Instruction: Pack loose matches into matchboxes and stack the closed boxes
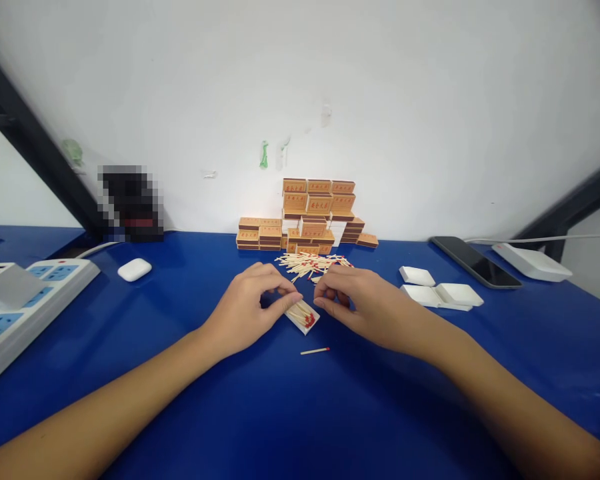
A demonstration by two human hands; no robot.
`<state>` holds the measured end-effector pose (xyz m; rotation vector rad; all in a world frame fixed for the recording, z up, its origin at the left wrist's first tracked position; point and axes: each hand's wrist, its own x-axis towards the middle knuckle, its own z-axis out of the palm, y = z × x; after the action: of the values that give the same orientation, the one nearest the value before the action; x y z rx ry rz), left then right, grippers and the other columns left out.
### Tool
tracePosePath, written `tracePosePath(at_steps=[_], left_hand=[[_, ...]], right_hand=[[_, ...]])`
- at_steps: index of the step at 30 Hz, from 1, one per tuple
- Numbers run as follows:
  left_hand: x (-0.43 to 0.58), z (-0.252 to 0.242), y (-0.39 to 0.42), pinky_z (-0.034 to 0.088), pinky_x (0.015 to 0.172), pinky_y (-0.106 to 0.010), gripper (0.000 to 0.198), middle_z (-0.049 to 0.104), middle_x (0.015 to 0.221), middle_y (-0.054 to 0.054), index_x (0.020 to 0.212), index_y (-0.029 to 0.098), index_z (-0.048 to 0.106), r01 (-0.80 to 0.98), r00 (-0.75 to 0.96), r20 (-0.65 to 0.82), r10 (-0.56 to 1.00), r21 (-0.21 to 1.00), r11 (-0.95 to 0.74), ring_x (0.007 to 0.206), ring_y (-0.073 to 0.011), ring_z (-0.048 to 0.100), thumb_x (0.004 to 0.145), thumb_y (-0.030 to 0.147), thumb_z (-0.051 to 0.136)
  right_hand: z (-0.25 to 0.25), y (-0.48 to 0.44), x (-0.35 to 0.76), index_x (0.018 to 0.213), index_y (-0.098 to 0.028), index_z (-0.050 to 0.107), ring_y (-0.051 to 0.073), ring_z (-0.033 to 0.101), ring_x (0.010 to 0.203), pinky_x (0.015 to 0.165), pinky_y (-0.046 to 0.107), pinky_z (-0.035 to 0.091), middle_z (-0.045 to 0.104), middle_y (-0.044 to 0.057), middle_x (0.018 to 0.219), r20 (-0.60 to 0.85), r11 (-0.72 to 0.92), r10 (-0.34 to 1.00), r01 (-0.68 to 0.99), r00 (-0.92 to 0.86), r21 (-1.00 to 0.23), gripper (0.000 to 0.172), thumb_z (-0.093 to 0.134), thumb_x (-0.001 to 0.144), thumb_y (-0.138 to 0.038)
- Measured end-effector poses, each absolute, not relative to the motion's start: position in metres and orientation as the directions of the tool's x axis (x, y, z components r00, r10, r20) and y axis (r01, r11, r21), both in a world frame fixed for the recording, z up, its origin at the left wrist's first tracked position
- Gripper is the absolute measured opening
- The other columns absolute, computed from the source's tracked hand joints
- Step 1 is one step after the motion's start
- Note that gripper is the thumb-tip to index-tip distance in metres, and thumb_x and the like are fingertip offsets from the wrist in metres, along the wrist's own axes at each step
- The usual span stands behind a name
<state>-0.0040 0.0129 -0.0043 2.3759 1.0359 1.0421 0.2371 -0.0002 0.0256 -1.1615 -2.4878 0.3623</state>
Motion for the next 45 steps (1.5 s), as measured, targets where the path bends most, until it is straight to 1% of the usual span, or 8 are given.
tracePosePath(at_steps=[5,10,17,27,32,38,42,45], left_hand=[[-0.006,-0.005,0.014,0.048,0.080,-0.035,0.010,0.070,0.090,-0.001,0.091,0.023,0.078,0.560,0.440,0.468,0.766,0.525,-0.642,0.087,-0.0182,0.061,0.095,0.022,0.069],[-0.006,-0.006,0.012,0.049,0.082,-0.037,0.009,0.069,0.091,-0.001,0.086,0.024,0.078,0.568,0.466,0.415,0.781,0.536,-0.624,0.090,-0.0197,0.062,0.092,0.023,0.071],[-0.004,-0.005,0.009,0.050,0.083,-0.036,0.009,0.068,0.092,-0.001,0.087,0.024,0.078,0.494,0.543,0.407,0.734,0.553,-0.671,0.090,-0.0190,0.063,0.094,0.025,0.072],[-0.007,0.000,0.006,0.051,0.085,-0.037,0.017,0.066,0.097,-0.003,0.087,0.023,0.077,0.483,0.596,0.388,0.704,0.527,-0.699,0.092,-0.0195,0.062,0.096,0.035,0.069],[-0.008,0.004,0.002,0.051,0.089,-0.040,0.022,0.066,0.103,-0.006,0.084,0.022,0.075,0.453,0.664,0.364,0.654,0.500,-0.738,0.096,-0.0211,0.060,0.099,0.033,0.064],[-0.010,0.010,0.005,0.052,0.094,-0.041,0.011,0.068,0.107,-0.006,0.099,0.023,0.072,0.460,0.642,0.354,0.680,0.533,-0.711,0.103,-0.0236,0.062,0.094,0.031,0.067],[-0.015,0.015,0.008,0.052,0.093,-0.043,0.028,0.068,0.106,-0.005,0.112,0.023,0.066,0.530,0.597,0.379,0.707,0.475,-0.703,0.102,-0.0251,0.061,0.085,0.023,0.069],[-0.016,0.016,0.008,0.052,0.088,-0.043,0.029,0.066,0.103,-0.005,0.112,0.022,0.064,0.560,0.607,0.349,0.714,0.450,-0.696,0.098,-0.0251,0.061,0.084,0.027,0.070]], right_hand=[[0.026,-0.004,0.235,0.094,-0.022,0.068,0.017,0.060,0.080,0.071,0.031,0.042,0.069,0.001,0.088,0.172,0.588,0.801,0.696,-0.574,-0.411,0.010,0.064,0.100,-0.030],[0.027,-0.013,0.229,0.094,-0.022,0.065,0.018,0.059,0.080,0.067,0.031,0.040,0.068,0.002,0.093,0.104,0.519,0.842,0.744,-0.529,-0.421,0.041,0.078,0.084,-0.060],[0.022,-0.010,0.230,0.096,-0.023,0.064,0.017,0.057,0.079,0.066,0.030,0.038,0.065,0.001,0.091,0.081,0.559,0.812,0.732,-0.578,-0.389,0.015,0.072,0.090,-0.034],[0.039,-0.016,0.234,0.094,-0.024,0.068,0.015,0.056,0.076,0.066,0.029,0.041,0.063,-0.001,0.087,-0.010,0.545,0.783,0.693,-0.622,-0.473,0.017,0.077,0.089,-0.038],[0.036,-0.024,0.229,0.088,-0.023,0.068,0.013,0.054,0.070,0.062,0.028,0.040,0.064,-0.001,0.088,-0.087,0.567,0.717,0.651,-0.692,-0.505,0.006,0.071,0.092,-0.019],[0.034,-0.022,0.227,0.092,-0.021,0.065,0.015,0.060,0.079,0.070,0.029,0.043,0.067,0.003,0.098,-0.018,0.590,0.739,0.660,-0.673,-0.465,0.009,0.062,0.101,-0.020],[0.026,-0.018,0.218,0.097,-0.020,0.064,0.019,0.060,0.085,0.074,0.032,0.043,0.066,0.006,0.099,0.165,0.594,0.801,0.728,-0.576,-0.343,0.010,0.058,0.103,-0.022],[0.021,-0.015,0.213,0.096,-0.019,0.064,0.019,0.061,0.084,0.073,0.031,0.043,0.066,0.006,0.099,0.164,0.610,0.790,0.731,-0.591,-0.305,0.010,0.057,0.103,-0.020]])
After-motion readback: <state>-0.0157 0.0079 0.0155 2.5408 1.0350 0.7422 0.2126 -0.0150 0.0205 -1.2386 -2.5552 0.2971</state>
